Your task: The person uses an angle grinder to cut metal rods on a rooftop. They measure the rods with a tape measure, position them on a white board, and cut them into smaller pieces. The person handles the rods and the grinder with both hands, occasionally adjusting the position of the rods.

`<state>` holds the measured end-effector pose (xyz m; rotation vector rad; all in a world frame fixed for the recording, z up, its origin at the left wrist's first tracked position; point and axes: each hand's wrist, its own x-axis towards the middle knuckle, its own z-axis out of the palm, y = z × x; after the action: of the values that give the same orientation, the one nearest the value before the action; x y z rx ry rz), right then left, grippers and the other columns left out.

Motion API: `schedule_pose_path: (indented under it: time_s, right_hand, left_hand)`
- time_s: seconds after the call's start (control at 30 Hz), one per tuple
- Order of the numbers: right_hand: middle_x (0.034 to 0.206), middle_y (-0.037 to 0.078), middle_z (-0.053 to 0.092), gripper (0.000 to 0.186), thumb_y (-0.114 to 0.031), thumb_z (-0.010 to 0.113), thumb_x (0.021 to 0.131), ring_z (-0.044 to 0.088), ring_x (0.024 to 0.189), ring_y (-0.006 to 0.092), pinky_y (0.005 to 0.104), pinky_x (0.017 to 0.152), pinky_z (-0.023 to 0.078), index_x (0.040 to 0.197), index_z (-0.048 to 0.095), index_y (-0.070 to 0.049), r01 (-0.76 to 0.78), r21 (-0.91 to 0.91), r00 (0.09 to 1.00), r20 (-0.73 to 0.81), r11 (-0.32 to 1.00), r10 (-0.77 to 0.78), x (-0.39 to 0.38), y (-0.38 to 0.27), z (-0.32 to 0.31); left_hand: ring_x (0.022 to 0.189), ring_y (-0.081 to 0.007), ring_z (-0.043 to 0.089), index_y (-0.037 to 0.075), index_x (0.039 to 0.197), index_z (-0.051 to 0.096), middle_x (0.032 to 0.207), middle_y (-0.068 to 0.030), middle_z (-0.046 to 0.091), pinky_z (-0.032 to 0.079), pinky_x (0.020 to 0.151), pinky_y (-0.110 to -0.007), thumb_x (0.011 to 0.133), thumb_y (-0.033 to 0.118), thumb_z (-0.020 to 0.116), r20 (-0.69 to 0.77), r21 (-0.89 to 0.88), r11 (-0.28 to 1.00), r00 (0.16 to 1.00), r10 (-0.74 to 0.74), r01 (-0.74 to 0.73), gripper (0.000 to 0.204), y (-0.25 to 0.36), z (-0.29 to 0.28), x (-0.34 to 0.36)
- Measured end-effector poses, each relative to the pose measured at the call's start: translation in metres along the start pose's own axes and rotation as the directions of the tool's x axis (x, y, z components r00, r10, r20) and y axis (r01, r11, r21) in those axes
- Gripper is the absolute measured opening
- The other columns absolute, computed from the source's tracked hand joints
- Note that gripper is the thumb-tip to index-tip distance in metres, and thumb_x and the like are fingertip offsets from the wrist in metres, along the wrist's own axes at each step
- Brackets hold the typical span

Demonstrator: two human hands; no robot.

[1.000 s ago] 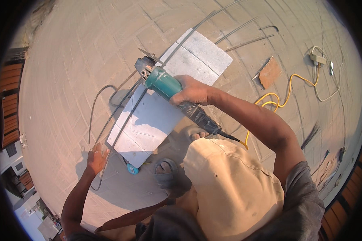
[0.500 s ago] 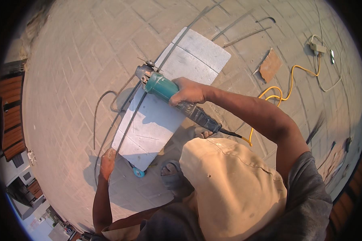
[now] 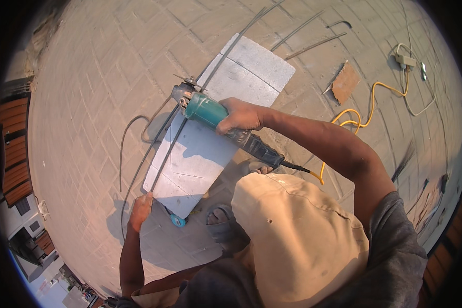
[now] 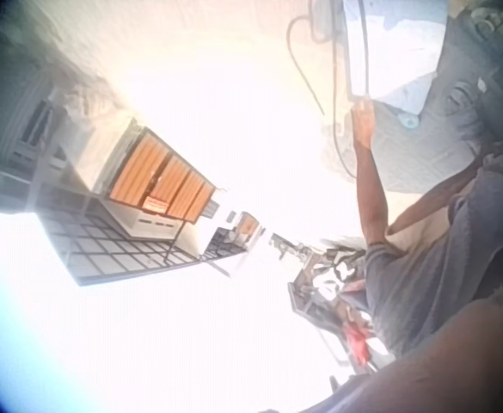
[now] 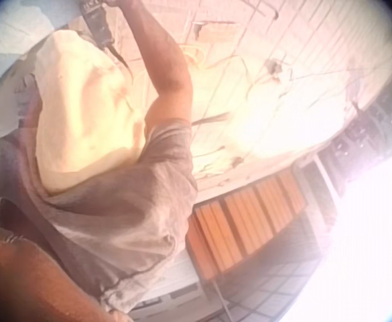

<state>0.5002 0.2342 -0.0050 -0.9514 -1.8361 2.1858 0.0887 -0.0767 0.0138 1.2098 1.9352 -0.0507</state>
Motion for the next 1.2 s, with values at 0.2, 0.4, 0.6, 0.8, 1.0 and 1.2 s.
schedule_pose_path:
  time_s: [0.2, 0.4, 0.6, 0.8, 1.0, 1.2]
  right_hand:
    - [0.094, 0.015, 0.066, 0.061, -0.026, 0.078, 0.067, 0.064, 0.084, 0.0206, 0.0328, 0.074, 0.052, 0.111, 0.060, 0.013, -0.002, 0.011, 1.000, 0.009, 1.000, 0.002, 0.001, -0.001, 0.001]
    - [0.101, 0.018, 0.066, 0.075, -0.029, 0.080, 0.066, 0.065, 0.089, 0.0226, 0.0325, 0.079, 0.053, 0.120, 0.056, 0.016, -0.032, -0.015, 0.999, 0.023, 0.999, 0.033, 0.002, -0.004, -0.001]
    - [0.099, 0.018, 0.067, 0.074, -0.029, 0.080, 0.066, 0.065, 0.088, 0.0224, 0.0319, 0.079, 0.053, 0.119, 0.056, 0.017, -0.046, 0.050, 0.998, 0.049, 0.998, 0.043, 0.002, -0.006, -0.001]
    - [0.097, 0.016, 0.067, 0.070, -0.027, 0.079, 0.068, 0.065, 0.085, 0.0208, 0.0315, 0.077, 0.054, 0.117, 0.057, 0.017, -0.037, -0.013, 0.999, 0.016, 0.999, 0.037, -0.002, -0.013, 0.000]
    - [0.093, 0.014, 0.067, 0.066, -0.026, 0.079, 0.066, 0.065, 0.077, 0.0178, 0.0295, 0.067, 0.054, 0.114, 0.059, 0.015, -0.097, 0.095, 0.992, 0.095, 0.991, 0.088, 0.007, -0.009, -0.005]
    - [0.084, 0.008, 0.067, 0.042, -0.016, 0.076, 0.070, 0.064, 0.069, 0.0133, 0.0281, 0.059, 0.053, 0.101, 0.063, 0.010, -0.101, 0.180, 0.993, 0.077, 0.978, 0.088, -0.002, -0.008, -0.005]
  left_hand:
    - [0.068, -0.0412, 0.052, -0.006, 0.087, 0.061, 0.075, -0.0285, 0.057, 0.045, 0.069, -0.046, 0.106, 0.041, 0.042, -0.026, 0.039, 0.999, 1.000, 0.003, -0.002, 0.053, 0.004, 0.000, -0.002]
    - [0.065, -0.0343, 0.049, -0.006, 0.084, 0.058, 0.069, -0.0249, 0.053, 0.044, 0.065, -0.046, 0.105, 0.043, 0.042, -0.092, 0.050, 0.998, 0.995, 0.029, -0.025, 0.055, -0.006, 0.007, 0.001]
    - [0.081, -0.0460, 0.055, -0.005, 0.090, 0.063, 0.083, -0.0306, 0.060, 0.045, 0.072, -0.050, 0.105, 0.042, 0.041, -0.065, 0.121, 0.993, 0.998, 0.002, 0.006, 0.054, 0.000, 0.005, 0.000]
    - [0.091, -0.0516, 0.060, -0.003, 0.093, 0.067, 0.090, -0.0323, 0.064, 0.047, 0.078, -0.054, 0.105, 0.042, 0.040, -0.052, 0.190, 0.982, 0.999, -0.014, 0.024, 0.054, -0.008, 0.007, 0.004]
    - [0.087, -0.0513, 0.061, -0.003, 0.091, 0.067, 0.087, -0.0311, 0.065, 0.047, 0.076, -0.056, 0.105, 0.040, 0.041, -0.114, 0.228, 0.973, 0.992, 0.051, -0.024, 0.052, -0.017, 0.014, 0.005]
    - [0.085, -0.0511, 0.061, -0.002, 0.090, 0.068, 0.085, -0.0313, 0.064, 0.047, 0.073, -0.056, 0.105, 0.038, 0.042, -0.124, 0.236, 0.970, 0.988, 0.093, -0.061, 0.050, -0.018, 0.014, 0.005]
